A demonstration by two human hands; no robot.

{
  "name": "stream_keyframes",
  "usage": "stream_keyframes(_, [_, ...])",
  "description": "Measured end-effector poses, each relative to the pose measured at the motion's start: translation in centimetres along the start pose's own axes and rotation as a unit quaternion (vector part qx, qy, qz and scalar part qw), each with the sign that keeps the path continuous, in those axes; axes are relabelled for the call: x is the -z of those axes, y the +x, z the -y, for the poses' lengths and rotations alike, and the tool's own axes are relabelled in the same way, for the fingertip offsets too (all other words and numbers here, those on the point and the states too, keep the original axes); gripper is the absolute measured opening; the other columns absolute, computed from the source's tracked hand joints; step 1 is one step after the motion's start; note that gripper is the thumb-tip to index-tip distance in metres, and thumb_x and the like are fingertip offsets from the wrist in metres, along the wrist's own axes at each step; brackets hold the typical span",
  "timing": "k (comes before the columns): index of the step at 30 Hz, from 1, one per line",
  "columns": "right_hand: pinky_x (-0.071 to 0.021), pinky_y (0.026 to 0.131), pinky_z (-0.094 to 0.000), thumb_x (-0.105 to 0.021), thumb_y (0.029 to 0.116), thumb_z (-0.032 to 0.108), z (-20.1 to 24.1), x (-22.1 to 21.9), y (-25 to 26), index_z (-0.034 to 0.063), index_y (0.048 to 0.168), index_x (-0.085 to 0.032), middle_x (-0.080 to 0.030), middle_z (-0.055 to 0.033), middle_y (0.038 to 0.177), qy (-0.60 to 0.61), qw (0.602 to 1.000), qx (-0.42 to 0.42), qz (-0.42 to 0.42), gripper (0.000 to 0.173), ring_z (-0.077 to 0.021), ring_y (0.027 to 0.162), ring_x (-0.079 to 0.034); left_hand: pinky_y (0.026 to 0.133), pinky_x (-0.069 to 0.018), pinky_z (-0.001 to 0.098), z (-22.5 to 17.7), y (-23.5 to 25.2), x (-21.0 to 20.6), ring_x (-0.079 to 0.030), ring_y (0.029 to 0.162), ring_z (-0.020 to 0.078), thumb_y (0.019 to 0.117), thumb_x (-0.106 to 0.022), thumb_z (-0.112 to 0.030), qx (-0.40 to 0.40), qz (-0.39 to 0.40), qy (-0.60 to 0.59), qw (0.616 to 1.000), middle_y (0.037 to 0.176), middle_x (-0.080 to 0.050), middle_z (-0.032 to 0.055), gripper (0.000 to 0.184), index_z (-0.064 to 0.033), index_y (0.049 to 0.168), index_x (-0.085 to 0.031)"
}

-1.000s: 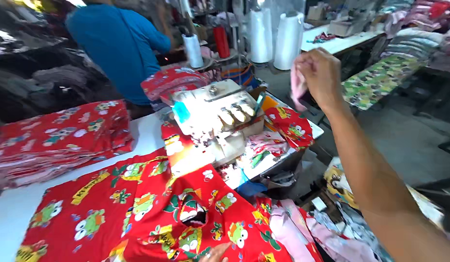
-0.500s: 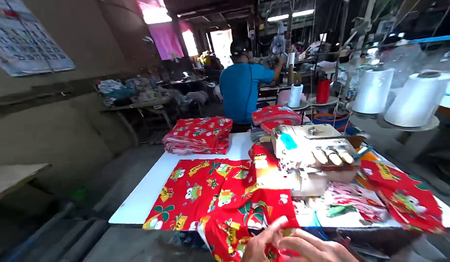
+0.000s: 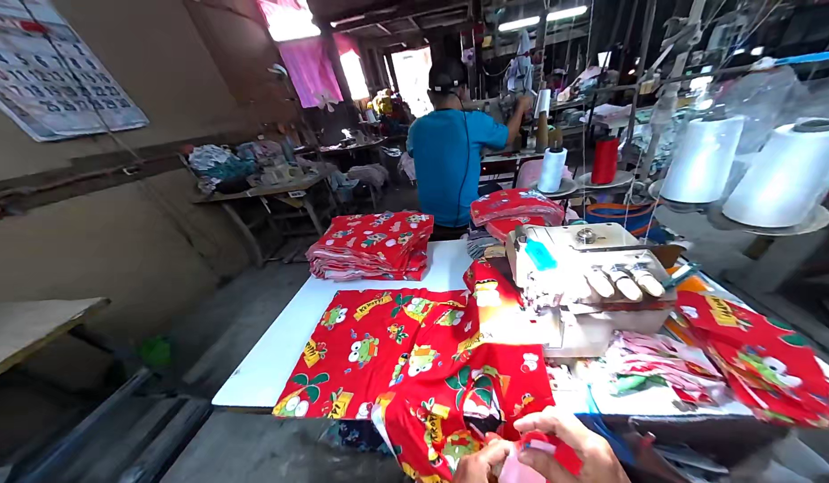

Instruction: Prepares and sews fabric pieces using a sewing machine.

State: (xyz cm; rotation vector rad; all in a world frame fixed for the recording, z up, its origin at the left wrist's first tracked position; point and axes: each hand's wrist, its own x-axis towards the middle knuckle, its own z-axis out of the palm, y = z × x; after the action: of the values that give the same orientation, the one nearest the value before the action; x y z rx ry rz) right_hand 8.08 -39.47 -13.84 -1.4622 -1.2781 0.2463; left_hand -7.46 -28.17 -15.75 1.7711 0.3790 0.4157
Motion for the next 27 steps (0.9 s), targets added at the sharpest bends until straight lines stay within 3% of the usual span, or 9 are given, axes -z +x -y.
stream_keyframes(3, [-0.0543,0.091,-0.0272,-0.077,0.0906,0.017,-0.4,-0.3,-0.2,0.0001,0.111,-0.073,-0.073,-0.0106,0.102,0.025,1.0,0.0,-0.013,0.027,-0.013,0.097,-0.067,0.068,-0.054,0.027,0.8,0.3,-0.5,-0.064,0.07,0.0058,0.0955,-0.071,-0.021,-0.042,-0.005,0.025,0.999,0.078,-0.069,0.0047,0.024,0.0024,0.092,-0.073])
stream_keyframes(6, [-0.0558,0.09,-0.0263,-0.061,0.1015,0.034,-1.1,-0.4,-0.8,-0.004,0.13,-0.064,-0.067,-0.0104,0.116,0.141,0.987,-0.07,0.026,0.047,-0.0095,0.103,-0.065,0.076,-0.0575,0.0272,0.7,0.1,-0.7,-0.067,0.079,0.0064,0.0978,-0.068,-0.02,-0.062,-0.029,-0.004,0.998,0.086,-0.071,0.0058,0.025,0.0041,0.094,-0.073])
stream_keyframes(8, [-0.0561,0.091,-0.0276,-0.048,0.1063,0.044,-2.1,-0.6,-1.0,-0.0014,0.136,-0.059,-0.068,-0.0059,0.121,0.221,0.966,-0.105,0.088,0.055,-0.0074,0.106,-0.065,0.076,-0.0598,0.0272,0.1,0.0,-0.7,-0.07,0.079,0.0056,0.0967,-0.068,-0.015,-0.045,-0.072,-0.041,0.996,0.087,-0.073,0.0034,0.02,0.0033,0.103,-0.071])
stream_keyframes(11, [-0.0576,0.079,-0.0231,-0.06,0.1016,0.025,-2.3,-0.9,-1.6,0.0045,0.12,-0.068,-0.072,0.0043,0.1,0.295,0.938,-0.155,0.096,0.028,-0.0018,0.089,-0.067,0.073,-0.0601,0.0248,-1.1,-0.1,-0.3,-0.07,0.078,0.0039,0.0955,-0.069,-0.015,-0.017,-0.138,-0.029,0.99,0.089,-0.074,0.0014,0.025,0.0027,0.113,-0.069])
stream_keyframes(13, [-0.0585,0.074,-0.0217,-0.067,0.0955,0.011,-1.4,-0.8,-1.5,0.0034,0.11,-0.068,-0.072,0.0053,0.091,0.292,0.94,-0.161,0.078,0.016,-0.0009,0.081,-0.068,0.071,-0.0593,0.0227,-1.8,0.1,0.0,-0.069,0.076,0.0026,0.0973,-0.067,-0.017,0.004,-0.155,-0.027,0.988,0.087,-0.072,-0.0008,0.025,0.0025,0.113,-0.068])
stream_keyframes(17, [-0.0575,0.078,-0.0214,-0.069,0.0947,0.011,-1.0,-0.6,-1.5,0.0048,0.101,-0.066,-0.07,0.0042,0.09,0.245,0.953,-0.171,0.059,0.009,-0.0012,0.083,-0.066,0.069,-0.0571,0.0222,-1.1,0.2,0.3,-0.066,0.074,0.0022,0.1007,-0.059,-0.015,0.06,-0.179,-0.088,0.978,0.083,-0.068,-0.0035,0.015,-0.0027,0.105,-0.068])
stream_keyframes(22, [-0.0599,0.077,-0.0242,-0.068,0.0929,0.001,-1.2,-0.8,-2.0,0.0047,0.109,-0.064,-0.072,-0.001,0.09,0.269,0.941,-0.196,0.061,0.017,-0.0065,0.082,-0.069,0.064,-0.0572,0.0219,0.1,0.3,0.4,-0.066,0.072,0.005,0.1014,-0.059,-0.011,0.087,-0.158,-0.181,0.967,0.09,-0.069,-0.0015,0.017,-0.0117,0.118,-0.063])
stream_keyframes(25, [-0.0596,0.075,-0.0244,-0.064,0.0983,0.009,-1.2,-1.0,-1.9,0.0053,0.114,-0.067,-0.072,-0.0017,0.092,0.24,0.947,-0.205,0.057,0.016,-0.0075,0.082,-0.069,0.068,-0.0584,0.0231,0.3,0.2,0.6,-0.066,0.075,0.0057,0.1012,-0.06,-0.009,0.079,-0.152,-0.192,0.966,0.094,-0.069,-0.0007,0.019,-0.011,0.12,-0.062])
stream_keyframes(27, [-0.0566,0.069,-0.022,-0.063,0.1009,0.015,-1.3,-1.1,-1.7,0.0071,0.107,-0.07,-0.068,0.0001,0.088,0.206,0.958,-0.193,0.044,0.012,-0.0062,0.077,-0.065,0.072,-0.0594,0.024,0.3,0.3,0.7,-0.068,0.08,0.0064,0.1019,-0.059,-0.009,0.074,-0.151,-0.194,0.967,0.097,-0.069,-0.0001,0.018,-0.0107,0.12,-0.062])
